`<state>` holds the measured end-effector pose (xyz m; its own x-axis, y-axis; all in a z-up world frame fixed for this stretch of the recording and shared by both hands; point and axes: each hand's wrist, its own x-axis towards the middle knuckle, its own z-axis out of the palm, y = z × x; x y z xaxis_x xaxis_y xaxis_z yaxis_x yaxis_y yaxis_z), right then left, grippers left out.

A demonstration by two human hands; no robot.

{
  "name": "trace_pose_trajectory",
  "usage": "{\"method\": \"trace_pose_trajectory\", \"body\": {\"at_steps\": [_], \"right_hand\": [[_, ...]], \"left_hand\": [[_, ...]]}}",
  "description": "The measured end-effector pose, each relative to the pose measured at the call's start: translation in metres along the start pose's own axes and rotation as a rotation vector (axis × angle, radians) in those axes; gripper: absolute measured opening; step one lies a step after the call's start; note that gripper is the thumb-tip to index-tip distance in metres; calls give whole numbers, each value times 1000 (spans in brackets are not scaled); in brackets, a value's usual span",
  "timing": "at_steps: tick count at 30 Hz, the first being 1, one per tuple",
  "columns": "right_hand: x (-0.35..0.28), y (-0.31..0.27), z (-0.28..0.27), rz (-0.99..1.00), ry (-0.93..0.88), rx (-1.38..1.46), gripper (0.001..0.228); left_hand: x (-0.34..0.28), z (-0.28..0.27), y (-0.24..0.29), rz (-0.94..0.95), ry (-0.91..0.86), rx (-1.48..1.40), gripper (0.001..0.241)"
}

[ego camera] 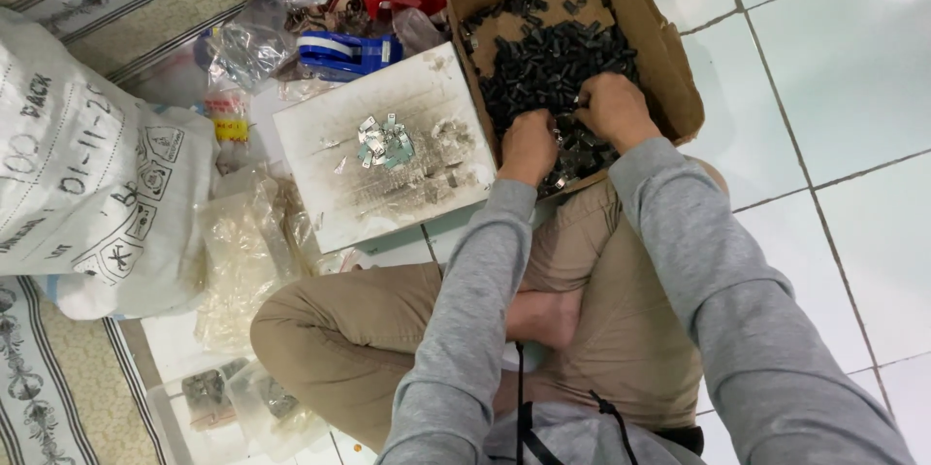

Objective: Sorting small metal components and placing them into a cardboard box

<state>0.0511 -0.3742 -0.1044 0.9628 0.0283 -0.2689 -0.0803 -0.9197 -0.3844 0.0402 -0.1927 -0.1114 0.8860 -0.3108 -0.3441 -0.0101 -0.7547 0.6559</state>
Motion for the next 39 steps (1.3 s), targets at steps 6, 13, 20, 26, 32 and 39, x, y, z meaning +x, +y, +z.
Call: {"method": "trace_pose_trajectory", "body": {"at_steps": [6, 13, 20, 26, 32, 39], "right_hand": [[0, 17, 4, 160, -115, 202, 26], [-18, 6, -28, 217, -16, 287, 20], [-21, 4, -23, 159, -88, 197, 18], [-23, -13, -23, 54, -155, 1, 33], [-24, -14, -18, -117, -105, -199, 44], [-20, -9, -1, -152, -102, -408, 31]], "left_hand": [[-9, -4, 7, -32, 177, -352, 21], [6, 18, -9, 28, 237, -407, 22], [-1, 10, -4, 51, 131, -227, 27], [-7, 1, 0, 54, 102, -249, 29], [-12, -4, 3, 92, 106, -211, 28], [-11, -5, 1, 90, 89, -186, 30]]}}
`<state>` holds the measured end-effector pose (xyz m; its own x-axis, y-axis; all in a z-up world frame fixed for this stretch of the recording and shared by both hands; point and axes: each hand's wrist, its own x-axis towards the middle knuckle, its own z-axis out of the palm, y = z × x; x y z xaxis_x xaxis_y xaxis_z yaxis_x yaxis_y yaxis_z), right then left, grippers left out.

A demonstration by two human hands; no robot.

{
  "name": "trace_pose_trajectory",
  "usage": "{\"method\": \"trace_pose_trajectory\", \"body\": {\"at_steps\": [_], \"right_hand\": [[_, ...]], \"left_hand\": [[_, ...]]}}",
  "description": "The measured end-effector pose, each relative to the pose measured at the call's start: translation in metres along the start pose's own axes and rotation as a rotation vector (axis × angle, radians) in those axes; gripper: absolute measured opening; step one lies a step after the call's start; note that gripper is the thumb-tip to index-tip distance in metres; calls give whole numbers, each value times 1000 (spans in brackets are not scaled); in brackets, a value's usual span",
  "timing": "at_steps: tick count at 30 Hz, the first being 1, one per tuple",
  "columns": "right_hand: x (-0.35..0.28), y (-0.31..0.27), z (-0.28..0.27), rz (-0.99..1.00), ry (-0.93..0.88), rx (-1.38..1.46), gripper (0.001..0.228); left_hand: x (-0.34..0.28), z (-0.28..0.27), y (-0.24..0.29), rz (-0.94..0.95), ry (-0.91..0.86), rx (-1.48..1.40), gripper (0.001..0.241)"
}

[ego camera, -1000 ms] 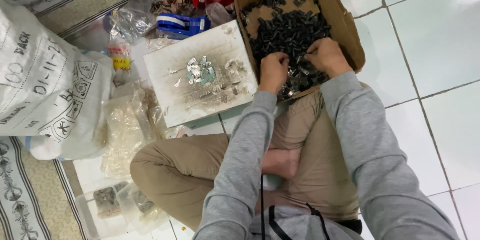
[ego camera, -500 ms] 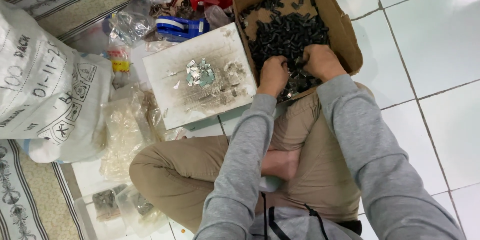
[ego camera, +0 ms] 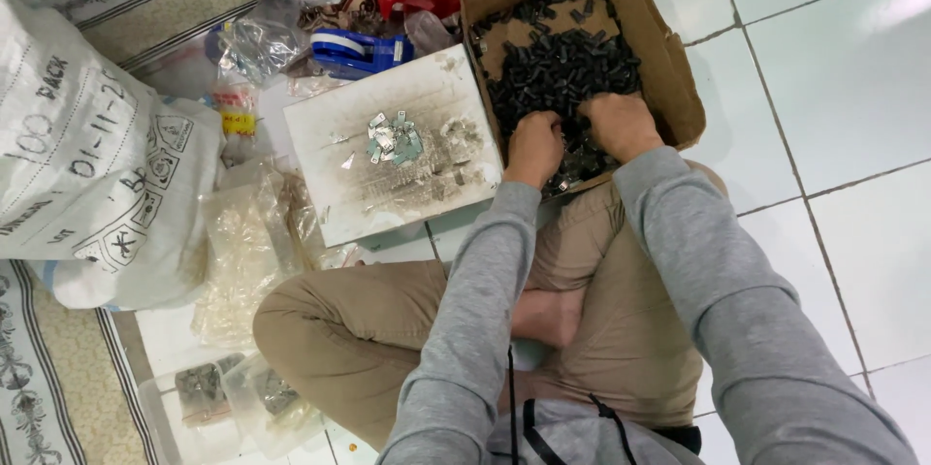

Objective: Sorting small metal components and placing them into a cardboard box

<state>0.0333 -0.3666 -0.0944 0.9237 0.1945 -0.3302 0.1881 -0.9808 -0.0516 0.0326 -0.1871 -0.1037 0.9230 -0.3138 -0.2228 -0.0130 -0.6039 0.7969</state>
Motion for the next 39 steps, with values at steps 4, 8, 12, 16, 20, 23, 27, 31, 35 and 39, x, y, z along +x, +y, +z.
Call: {"method": "trace_pose_trajectory", "body": {"at_steps": [4, 8, 12, 16, 20, 23, 27, 31, 35, 39], "right_hand": [[14, 11, 27, 68, -17, -45, 26], [1, -1, 6, 123, -97, 36, 23], [4, 1, 4, 175, -134, 172, 27], [13, 5, 21, 204, -157, 199, 26], [-4, 6, -3, 262, -178, 360, 27], [-22, 6, -40, 271, -189, 612, 33], [-37, -1, -62, 283, -205, 940, 35], [-14, 15, -18, 260, -184, 980, 35], [-3, 26, 11, 309, -180, 1017, 34], [4, 25, 19, 315, -213, 1047, 35]], "left_hand": [[1, 4, -5, -12, 15, 5, 28], [-3, 10, -11, -15, 2, -6, 29], [9, 21, -19, 3, -1, 26, 29], [-2, 5, -3, -16, -22, 33, 31], [-5, 0, 5, -8, -27, 25, 28], [-6, -5, 10, 2, -11, -59, 31], [0, 10, -2, -25, -53, -292, 32], [2, 13, -7, 3, -49, -338, 28], [6, 21, -14, -16, -9, -438, 21], [14, 28, -22, -25, -9, -470, 19]]}}
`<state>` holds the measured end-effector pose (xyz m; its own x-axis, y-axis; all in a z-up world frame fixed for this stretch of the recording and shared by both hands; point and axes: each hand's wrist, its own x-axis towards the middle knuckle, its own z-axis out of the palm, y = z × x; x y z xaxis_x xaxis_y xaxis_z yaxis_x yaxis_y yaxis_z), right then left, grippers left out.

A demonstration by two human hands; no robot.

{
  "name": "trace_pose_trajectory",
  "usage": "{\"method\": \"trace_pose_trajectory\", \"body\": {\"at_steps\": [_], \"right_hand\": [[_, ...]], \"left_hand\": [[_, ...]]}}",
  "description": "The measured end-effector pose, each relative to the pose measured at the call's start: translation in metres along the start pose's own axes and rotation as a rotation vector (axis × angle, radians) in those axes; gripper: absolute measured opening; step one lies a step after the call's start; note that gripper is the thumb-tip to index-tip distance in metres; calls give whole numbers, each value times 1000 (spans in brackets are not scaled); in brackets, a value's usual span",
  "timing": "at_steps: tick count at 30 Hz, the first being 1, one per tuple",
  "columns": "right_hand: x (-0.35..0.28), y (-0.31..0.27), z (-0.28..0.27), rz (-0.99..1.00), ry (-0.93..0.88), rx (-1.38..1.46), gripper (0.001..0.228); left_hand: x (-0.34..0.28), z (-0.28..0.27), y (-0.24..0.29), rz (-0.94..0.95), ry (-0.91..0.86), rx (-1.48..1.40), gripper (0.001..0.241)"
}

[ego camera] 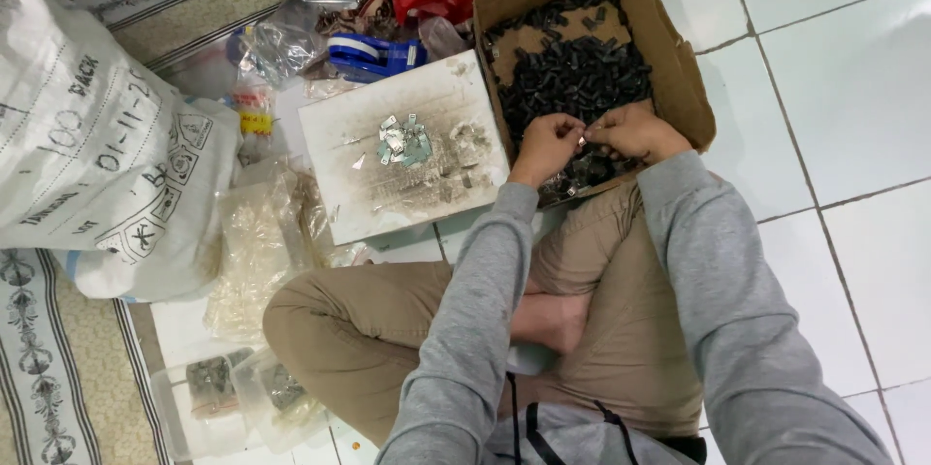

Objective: Sorting small metal components and placing them into a cardboard box

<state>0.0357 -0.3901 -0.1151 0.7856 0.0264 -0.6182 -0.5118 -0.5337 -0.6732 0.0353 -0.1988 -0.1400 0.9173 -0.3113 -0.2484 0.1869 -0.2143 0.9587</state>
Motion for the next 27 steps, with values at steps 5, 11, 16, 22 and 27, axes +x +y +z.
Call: {"method": "trace_pose_trajectory", "body": {"at_steps": [5, 11, 16, 22, 27], "right_hand": [[1, 4, -3, -42, 82, -155, 34], [-27, -19, -3, -53, 191, -438, 29], [-13, -23, 9, -101, 204, -716, 35], [2, -20, 17, -68, 115, -724, 26], [-5, -18, 19, -31, 77, -672, 28]], "left_hand": [[2, -5, -6, -40, 31, 87, 17], [-16, -13, 28, -55, 97, 256, 24], [-22, -17, 41, -14, 57, 367, 23], [-28, -19, 51, -44, 42, 380, 26], [-16, -13, 29, -23, 59, 388, 23]]}}
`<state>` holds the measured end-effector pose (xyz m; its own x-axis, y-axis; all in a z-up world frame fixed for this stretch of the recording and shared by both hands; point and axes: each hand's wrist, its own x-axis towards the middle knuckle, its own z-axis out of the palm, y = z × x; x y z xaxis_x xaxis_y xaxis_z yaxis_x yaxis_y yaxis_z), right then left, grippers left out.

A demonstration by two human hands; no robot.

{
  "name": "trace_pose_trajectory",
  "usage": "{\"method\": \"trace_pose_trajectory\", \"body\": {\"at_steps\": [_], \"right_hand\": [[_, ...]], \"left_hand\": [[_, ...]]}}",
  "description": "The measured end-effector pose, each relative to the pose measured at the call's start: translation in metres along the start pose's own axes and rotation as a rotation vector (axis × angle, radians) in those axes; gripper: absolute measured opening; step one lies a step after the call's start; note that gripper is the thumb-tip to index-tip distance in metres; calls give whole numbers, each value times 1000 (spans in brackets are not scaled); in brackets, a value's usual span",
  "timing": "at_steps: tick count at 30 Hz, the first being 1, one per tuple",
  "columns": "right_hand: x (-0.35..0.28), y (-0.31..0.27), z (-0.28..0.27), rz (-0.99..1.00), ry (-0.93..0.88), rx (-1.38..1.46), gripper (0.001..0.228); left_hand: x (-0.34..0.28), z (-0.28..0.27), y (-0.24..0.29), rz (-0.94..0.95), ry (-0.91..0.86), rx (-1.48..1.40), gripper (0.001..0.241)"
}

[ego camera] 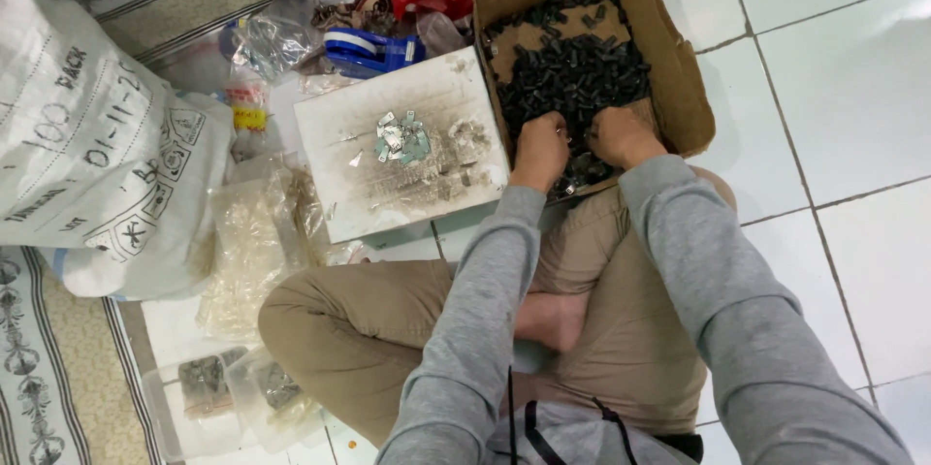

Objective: Sorting small metal components and placing them into a cardboard box

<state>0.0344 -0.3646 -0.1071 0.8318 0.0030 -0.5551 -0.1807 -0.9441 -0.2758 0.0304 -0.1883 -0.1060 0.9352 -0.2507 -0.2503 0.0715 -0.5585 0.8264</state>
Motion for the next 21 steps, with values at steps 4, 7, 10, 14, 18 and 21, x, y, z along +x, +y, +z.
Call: {"method": "trace_pose_trajectory", "body": {"at_steps": [4, 7, 10, 14, 18, 21], "right_hand": [[-6, -1, -16, 11, 36, 70, 31], [-19, -7, -18, 30, 67, 198, 28], [-8, -7, -12, -24, 106, -12, 24], [15, 2, 7, -16, 90, -57, 27], [24, 8, 21, 16, 50, 27, 26], [28, 8, 24, 37, 13, 10, 30]], "left_hand": [[3, 3, -5, 13, 34, -55, 24], [-2, -1, -1, 17, 8, -38, 25], [-1, -2, -1, 8, 0, -5, 23], [-4, -5, 0, 3, -2, -3, 25], [-5, -12, 8, -7, -37, -20, 30], [-7, -14, 10, -16, -48, -30, 31]]}}
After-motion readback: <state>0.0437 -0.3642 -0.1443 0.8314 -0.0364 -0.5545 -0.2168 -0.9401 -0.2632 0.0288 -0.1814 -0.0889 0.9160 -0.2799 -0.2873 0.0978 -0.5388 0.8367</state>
